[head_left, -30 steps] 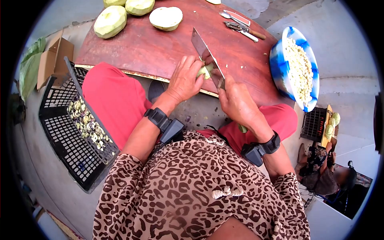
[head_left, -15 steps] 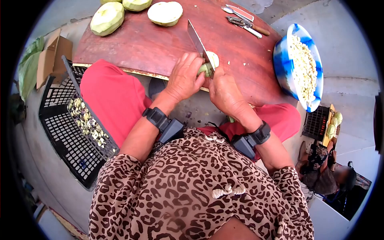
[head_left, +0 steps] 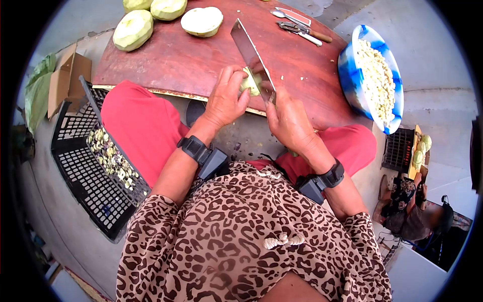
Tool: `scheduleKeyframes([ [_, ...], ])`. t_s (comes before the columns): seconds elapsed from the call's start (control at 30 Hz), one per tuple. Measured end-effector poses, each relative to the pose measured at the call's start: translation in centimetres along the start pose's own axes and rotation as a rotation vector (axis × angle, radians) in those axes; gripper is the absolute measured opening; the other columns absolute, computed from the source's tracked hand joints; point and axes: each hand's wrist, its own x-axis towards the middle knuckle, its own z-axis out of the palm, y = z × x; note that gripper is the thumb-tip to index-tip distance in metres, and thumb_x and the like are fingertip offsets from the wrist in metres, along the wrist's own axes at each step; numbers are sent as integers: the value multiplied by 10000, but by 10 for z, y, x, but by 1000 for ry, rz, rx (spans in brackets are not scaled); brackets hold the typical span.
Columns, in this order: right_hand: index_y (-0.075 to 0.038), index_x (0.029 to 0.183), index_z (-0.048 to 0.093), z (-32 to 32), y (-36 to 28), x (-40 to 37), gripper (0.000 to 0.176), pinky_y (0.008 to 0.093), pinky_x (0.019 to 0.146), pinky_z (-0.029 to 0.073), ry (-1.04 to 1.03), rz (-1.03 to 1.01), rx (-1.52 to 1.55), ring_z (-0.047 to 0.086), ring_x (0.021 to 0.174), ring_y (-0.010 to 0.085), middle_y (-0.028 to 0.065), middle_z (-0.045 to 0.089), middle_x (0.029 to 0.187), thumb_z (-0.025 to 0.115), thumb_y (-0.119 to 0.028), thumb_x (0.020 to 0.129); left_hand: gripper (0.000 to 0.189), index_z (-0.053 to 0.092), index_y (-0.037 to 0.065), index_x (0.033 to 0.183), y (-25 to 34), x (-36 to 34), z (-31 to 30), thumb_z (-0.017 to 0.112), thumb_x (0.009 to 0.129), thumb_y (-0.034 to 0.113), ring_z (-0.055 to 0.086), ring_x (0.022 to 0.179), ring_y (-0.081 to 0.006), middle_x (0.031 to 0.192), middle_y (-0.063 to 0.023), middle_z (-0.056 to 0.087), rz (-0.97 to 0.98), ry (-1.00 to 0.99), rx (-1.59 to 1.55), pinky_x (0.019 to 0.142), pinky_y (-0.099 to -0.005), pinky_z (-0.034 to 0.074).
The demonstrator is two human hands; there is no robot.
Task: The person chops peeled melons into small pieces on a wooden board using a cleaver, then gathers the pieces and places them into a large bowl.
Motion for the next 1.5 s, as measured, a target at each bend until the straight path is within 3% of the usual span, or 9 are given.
scheduleKeyframes([
  [0.2, 65, 937, 473, -10, -9, 0, 154, 556, 672, 503, -76, 10, -50, 632, 766, 505, 316, 625, 796, 575, -32, 875, 305, 560, -6, 1046, -1, 1, -1, 659, 758, 12, 531, 984, -372, 1043, -170, 545, 40, -65, 75, 851, -434, 465],
  [0.4, 104, 894, 495, -16, -7, 10, 135, 548, 667, 510, -168, 21, -28, 638, 772, 514, 367, 612, 787, 562, -9, 860, 299, 560, -6, 1036, 0, 2, -2, 661, 755, 11, 529, 989, -370, 1044, -164, 552, 34, -74, 81, 853, -431, 465],
  [0.6, 117, 860, 528, -18, -14, 17, 133, 557, 677, 510, -172, -2, -31, 640, 776, 518, 359, 615, 762, 559, -12, 852, 301, 554, -6, 1032, 1, 3, -3, 656, 749, 7, 531, 991, -375, 1049, -169, 559, 33, -74, 77, 860, -435, 467],
  [0.9, 68, 982, 479, 26, 3, 14, 190, 550, 675, 519, -53, 74, -104, 644, 753, 496, 318, 640, 810, 573, -50, 866, 318, 558, -3, 1051, 1, 1, -3, 659, 750, 12, 537, 978, -373, 1037, -167, 558, 64, -71, 136, 863, -447, 453],
  [1.0, 59, 974, 468, 28, 9, 10, 181, 555, 673, 512, 4, -14, -97, 642, 750, 494, 316, 634, 804, 567, -61, 882, 334, 558, -3, 1071, 1, 0, -5, 660, 753, 15, 540, 992, -371, 1048, -168, 561, 86, -71, 152, 879, -443, 452],
  [1.2, 52, 960, 466, 17, 2, 5, 180, 554, 663, 505, 14, 30, -36, 639, 751, 493, 320, 626, 792, 576, -77, 899, 357, 554, -8, 1099, 2, -2, -5, 657, 758, 5, 541, 1020, -386, 1116, -198, 544, 39, -22, 43, 884, -440, 463],
  [1.4, 61, 925, 484, 0, -9, 1, 155, 566, 657, 499, -44, 2, -23, 631, 734, 504, 319, 615, 734, 579, -57, 892, 333, 558, 1, 1072, 2, -2, -3, 661, 755, 4, 535, 995, -380, 1055, -188, 529, -16, -13, 50, 866, -437, 463],
  [1.5, 102, 1027, 509, 3, -5, 1, 204, 562, 638, 472, -32, -33, -36, 618, 737, 514, 335, 608, 729, 572, -12, 869, 296, 561, 5, 1029, -2, -3, -3, 665, 751, 6, 529, 971, -366, 1002, -169, 525, 21, -51, 89, 849, -427, 458],
])
